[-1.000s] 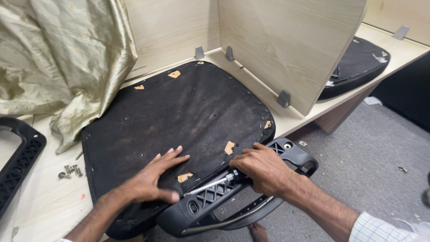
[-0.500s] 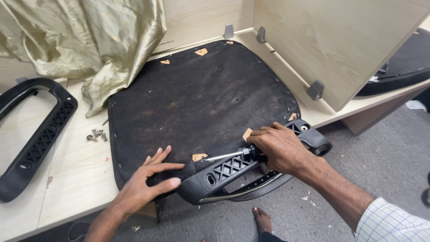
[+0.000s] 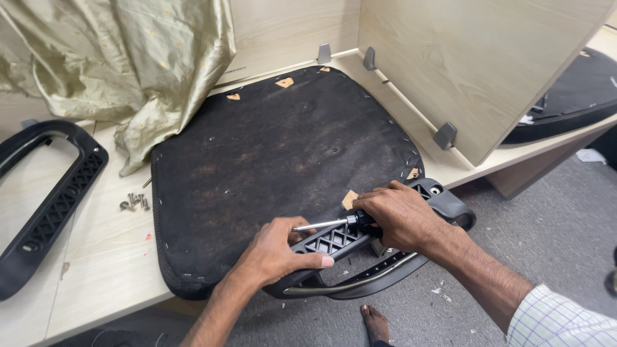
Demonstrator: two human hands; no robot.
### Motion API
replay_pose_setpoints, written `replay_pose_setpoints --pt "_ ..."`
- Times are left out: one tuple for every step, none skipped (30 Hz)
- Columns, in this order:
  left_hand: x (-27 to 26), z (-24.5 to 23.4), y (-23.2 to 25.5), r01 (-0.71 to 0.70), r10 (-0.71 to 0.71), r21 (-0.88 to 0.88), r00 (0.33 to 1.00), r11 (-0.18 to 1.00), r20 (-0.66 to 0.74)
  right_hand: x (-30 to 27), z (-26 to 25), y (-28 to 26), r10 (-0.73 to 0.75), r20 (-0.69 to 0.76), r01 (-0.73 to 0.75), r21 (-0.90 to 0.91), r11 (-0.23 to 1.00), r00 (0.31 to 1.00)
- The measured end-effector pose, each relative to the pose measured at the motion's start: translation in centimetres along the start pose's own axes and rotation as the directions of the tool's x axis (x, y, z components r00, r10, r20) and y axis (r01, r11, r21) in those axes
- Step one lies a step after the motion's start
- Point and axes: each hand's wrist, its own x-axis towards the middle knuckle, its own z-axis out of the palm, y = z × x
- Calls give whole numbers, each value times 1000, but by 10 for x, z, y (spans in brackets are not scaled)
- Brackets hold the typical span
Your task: The person assembles a chair by attaching the seat base to the gas lift and then securing the armrests to the seat cushion using a screwdriver and screws.
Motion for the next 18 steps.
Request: replay_pose_setpoints --pt "2 3 -6 1 0 -84 1000 996 5 -2 2 3 -4 -11 4 13 1000 1000" --pt "4 8 -11 3 -1 -167 1000 986 11 -4 5 6 -8 -22 9 26 1000 1000" --pt "5 14 -16 1 -3 -160 1000 987 -16 -4 8 8 -15 -33 16 38 999 999" --pt "7 21 -19 -1 -5 -153 999 988 -44 -4 11 9 -47 -80 50 41 998 996" --pt "9 25 -22 -3 -7 -146 997 989 -70 -4 15 12 -77 -126 82 42 996 989" --pt "13 27 -23 -6 -5 -128 996 992 -84 -5 18 15 -106 -172 115 41 993 979" --pt "15 28 -25 -9 -2 -111 995 994 -100 -6 20 19 -89 -178 100 53 994 980" --pt "16 28 -26 -12 1 -95 993 995 -115 -8 22 24 -72 -183 85 65 994 980" --pt "18 27 -26 -4 -7 -92 992 996 -123 -7 23 27 -61 -187 76 76 994 980" --pt "19 25 -26 4 -16 -89 991 996 -132 -7 22 33 -34 -257 62 102 993 966" --pt "20 24 -26 11 -23 -86 990 996 -139 -9 19 42 -3 -324 47 129 990 946" --pt "21 23 -26 -10 -3 -93 989 996 -145 -13 17 49 30 -389 34 157 987 921" --pt "22 22 -26 -32 16 -101 988 994 -152 -19 16 56 147 -383 -43 266 963 912" --pt "22 20 -26 -53 36 -108 987 993 -159 -25 15 62 260 -364 -117 372 921 894" --pt "23 20 -26 -49 30 -113 986 992 -163 -29 15 66 366 -331 -183 473 862 870" --pt "24 19 -26 -45 25 -119 986 992 -167 -30 18 65 542 -294 -280 613 739 787" --pt "25 18 -24 -43 22 -122 985 992 -169 -34 24 63 698 -227 -350 736 580 680" --pt "25 18 -23 -44 21 -131 985 990 -171 -38 30 59 822 -132 -388 833 395 554"
